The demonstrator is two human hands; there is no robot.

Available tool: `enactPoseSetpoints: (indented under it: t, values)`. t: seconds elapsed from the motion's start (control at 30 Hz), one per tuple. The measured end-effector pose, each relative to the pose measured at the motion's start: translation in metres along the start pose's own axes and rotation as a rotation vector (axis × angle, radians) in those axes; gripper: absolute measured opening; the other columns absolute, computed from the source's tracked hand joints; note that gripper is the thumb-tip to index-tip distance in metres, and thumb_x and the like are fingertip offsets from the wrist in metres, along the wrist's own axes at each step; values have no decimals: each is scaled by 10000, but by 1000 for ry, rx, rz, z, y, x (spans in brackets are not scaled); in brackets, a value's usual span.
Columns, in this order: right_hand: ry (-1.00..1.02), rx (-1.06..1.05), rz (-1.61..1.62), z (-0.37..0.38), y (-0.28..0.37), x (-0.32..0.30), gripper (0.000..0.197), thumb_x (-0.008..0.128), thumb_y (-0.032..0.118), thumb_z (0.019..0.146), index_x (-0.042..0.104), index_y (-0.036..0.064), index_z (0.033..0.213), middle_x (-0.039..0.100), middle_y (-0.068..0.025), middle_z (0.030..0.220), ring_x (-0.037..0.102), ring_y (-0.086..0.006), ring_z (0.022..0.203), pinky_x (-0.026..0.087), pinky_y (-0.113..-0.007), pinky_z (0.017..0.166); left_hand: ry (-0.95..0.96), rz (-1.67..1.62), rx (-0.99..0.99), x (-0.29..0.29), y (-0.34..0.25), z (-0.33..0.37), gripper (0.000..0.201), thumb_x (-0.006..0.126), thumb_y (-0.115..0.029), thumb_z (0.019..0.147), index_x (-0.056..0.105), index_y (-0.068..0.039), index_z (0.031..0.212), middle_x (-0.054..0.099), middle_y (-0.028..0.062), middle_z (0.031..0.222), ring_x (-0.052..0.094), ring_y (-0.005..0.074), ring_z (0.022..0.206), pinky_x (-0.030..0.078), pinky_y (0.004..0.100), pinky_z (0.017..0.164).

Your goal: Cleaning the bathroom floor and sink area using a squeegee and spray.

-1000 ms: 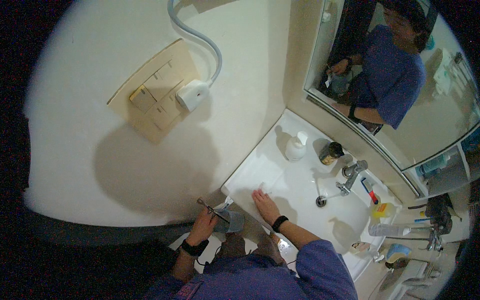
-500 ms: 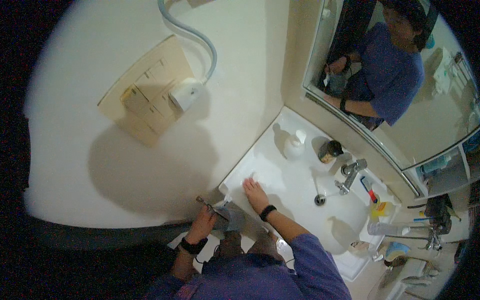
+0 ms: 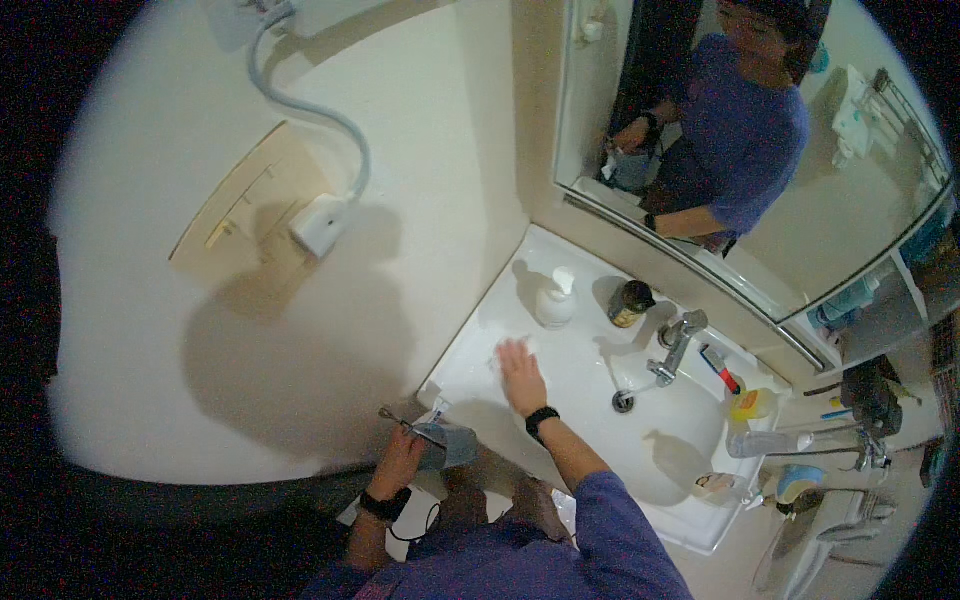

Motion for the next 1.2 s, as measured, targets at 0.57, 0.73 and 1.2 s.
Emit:
enactPoseSetpoints:
  t: [0.57,0.73,1.2]
  values:
    - [-591,928,1756,-179,-215,14,228,405,156,902,546,31,1029,611,-67,916,570,-178,733,463,-293,617,-128,92,193,40,-32,97,247,473,-122,856,557,108,827,478,269,980,467,408,919,385,462,800]
    - [-703,744,2282,-155,-249,-19,365,320,326,913,519,82,1098,578,-99,1064,550,-291,972,470,-427,782,-188,132,84,36,-27,106,276,481,-155,862,540,109,805,477,244,959,474,385,911,391,460,773]
    - [-788,1053,2059,-138,-270,24,325,415,330,898,528,94,1089,585,-58,985,578,-235,893,493,-387,761,-40,298,-8,41,-11,112,347,483,-270,858,556,69,858,564,231,863,549,385,814,436,451,713]
Point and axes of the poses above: each hand's wrist, its own z-axis towards the middle knuckle, its own x-axis out of the palm, y = z × x, the point moved 8 cm from there along z, towards the middle knuckle
